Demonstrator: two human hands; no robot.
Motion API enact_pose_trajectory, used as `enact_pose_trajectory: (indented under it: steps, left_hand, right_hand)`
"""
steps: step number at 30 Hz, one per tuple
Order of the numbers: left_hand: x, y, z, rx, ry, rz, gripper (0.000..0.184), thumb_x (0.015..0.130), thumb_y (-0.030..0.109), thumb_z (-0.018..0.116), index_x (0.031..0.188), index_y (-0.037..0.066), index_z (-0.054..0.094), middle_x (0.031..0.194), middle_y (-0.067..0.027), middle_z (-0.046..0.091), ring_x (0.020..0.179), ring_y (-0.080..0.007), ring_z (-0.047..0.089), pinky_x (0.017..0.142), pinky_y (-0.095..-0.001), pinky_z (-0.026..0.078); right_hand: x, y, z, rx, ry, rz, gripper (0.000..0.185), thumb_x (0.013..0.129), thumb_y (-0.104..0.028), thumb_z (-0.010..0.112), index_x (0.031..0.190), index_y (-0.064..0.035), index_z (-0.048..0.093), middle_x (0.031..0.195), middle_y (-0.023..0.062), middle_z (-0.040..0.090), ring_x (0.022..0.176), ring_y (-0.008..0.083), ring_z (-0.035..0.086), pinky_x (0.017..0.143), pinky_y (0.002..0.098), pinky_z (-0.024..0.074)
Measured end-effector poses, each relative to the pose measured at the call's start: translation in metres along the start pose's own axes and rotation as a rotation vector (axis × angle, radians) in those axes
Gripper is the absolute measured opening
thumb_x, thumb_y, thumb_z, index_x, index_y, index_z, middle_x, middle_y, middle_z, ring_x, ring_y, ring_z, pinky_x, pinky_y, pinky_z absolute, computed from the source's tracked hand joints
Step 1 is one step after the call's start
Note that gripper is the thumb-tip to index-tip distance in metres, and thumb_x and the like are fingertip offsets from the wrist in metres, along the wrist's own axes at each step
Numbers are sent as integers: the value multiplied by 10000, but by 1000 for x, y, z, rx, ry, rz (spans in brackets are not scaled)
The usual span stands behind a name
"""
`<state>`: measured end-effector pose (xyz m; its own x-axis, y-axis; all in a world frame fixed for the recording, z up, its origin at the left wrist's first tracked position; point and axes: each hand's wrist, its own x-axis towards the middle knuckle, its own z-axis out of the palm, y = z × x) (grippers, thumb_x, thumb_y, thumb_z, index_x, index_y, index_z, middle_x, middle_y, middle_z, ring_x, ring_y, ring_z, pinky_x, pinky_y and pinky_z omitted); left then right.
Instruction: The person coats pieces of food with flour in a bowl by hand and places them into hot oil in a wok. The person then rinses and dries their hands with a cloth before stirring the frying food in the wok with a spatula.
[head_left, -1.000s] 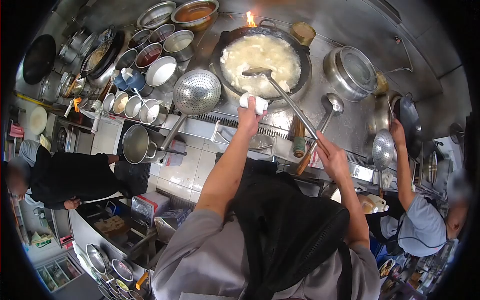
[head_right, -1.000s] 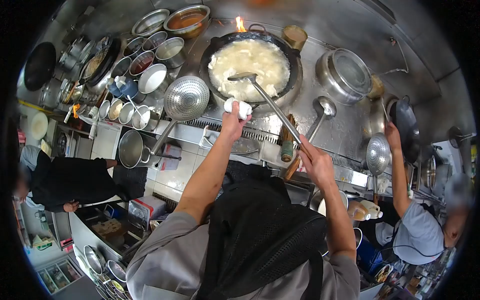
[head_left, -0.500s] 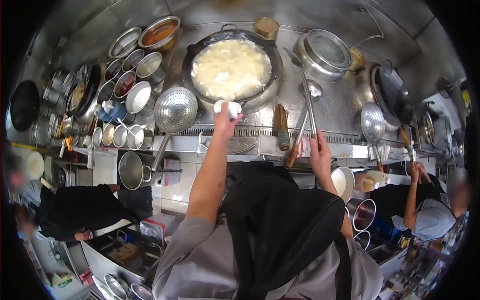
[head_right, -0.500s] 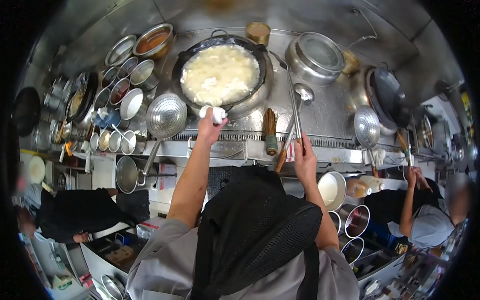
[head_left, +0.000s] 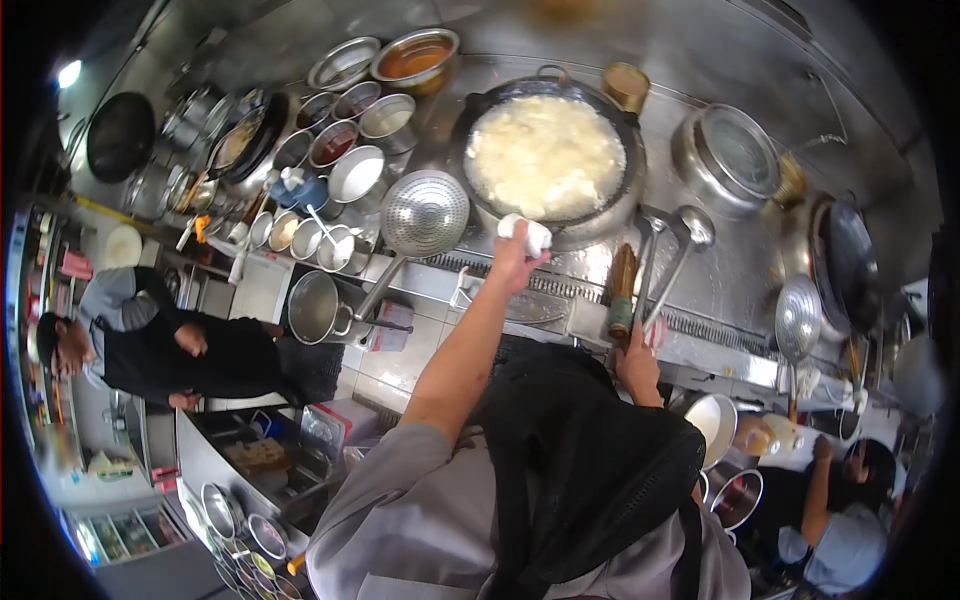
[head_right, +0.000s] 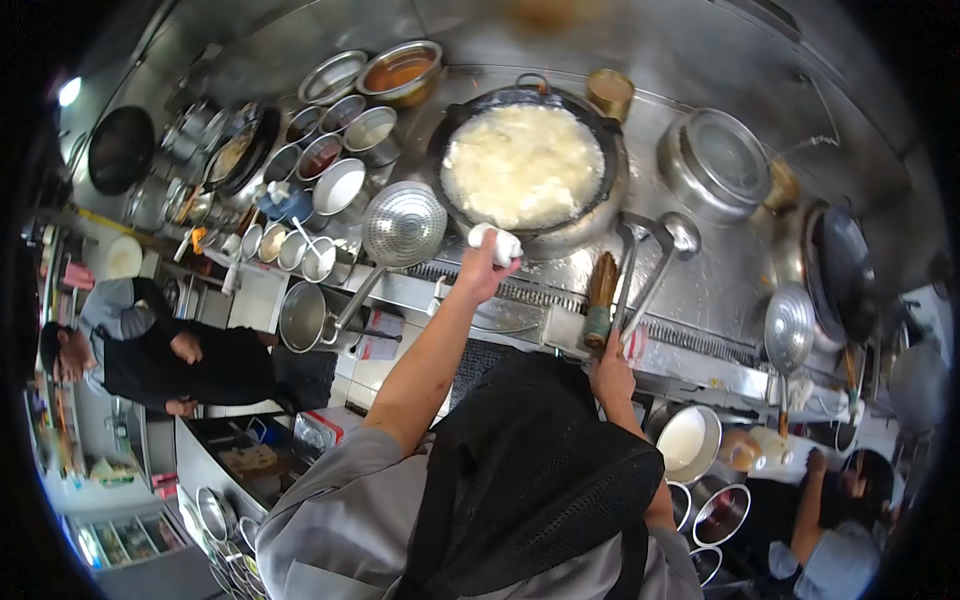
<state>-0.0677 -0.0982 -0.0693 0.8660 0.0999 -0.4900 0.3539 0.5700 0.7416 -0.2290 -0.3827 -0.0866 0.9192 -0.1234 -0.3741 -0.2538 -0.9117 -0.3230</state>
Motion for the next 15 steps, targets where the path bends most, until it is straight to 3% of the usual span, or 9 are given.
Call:
enact_pose_trajectory:
  steps: [2,5,8,11,14,15]
  left_hand:
    - [3,-1,-4,-3,-24,-17,331,1036,367,552,1248,114,539,1130,-89,662,970,-248,677,777,-428,611]
    - [-4,-1,-8,26,-39,11,340,1033,372,562,1250,111,541,1132,-80,665,963,-236,680,757,-405,613]
    - [-12,0,-13,-4,-52,64,363,1016,361,598,1268,107,532,1125,-73,662,948,-211,677,708,-367,609]
    - [-16,-1,-24,-33,-54,51,366,1009,340,616,1278,109,525,1124,-65,658,952,-202,674,687,-353,601]
    - [-28,14,-31,-62,-101,-2,394,1023,330,593,1351,147,474,1165,-22,645,961,-173,664,650,-318,585]
    - [-18,9,-38,-102,-63,-29,459,1017,343,602,1402,167,426,1237,-31,615,1020,-173,649,679,-346,589]
  right_hand:
    - [1,7,1,-17,33,-60,790,915,-277,657,1568,-137,235,1180,292,641,985,483,665,851,546,545]
    - [14,17,-24,-77,-114,-104,652,904,-288,675,1476,-83,437,1102,270,675,989,442,680,872,522,544]
    - [20,5,-74,47,-68,-389,510,888,-306,699,1311,-34,612,971,228,703,946,368,704,841,457,548]
    - [20,-72,-149,214,-197,-364,445,888,-287,715,1232,-11,662,841,184,686,833,319,692,766,407,532]
    - [34,-146,-175,304,-38,-694,426,898,-199,724,1277,-20,643,768,159,637,682,294,616,674,407,499]
    - [34,-179,-182,343,-23,-767,434,893,-206,730,1279,-25,644,789,161,645,696,291,623,676,400,500]
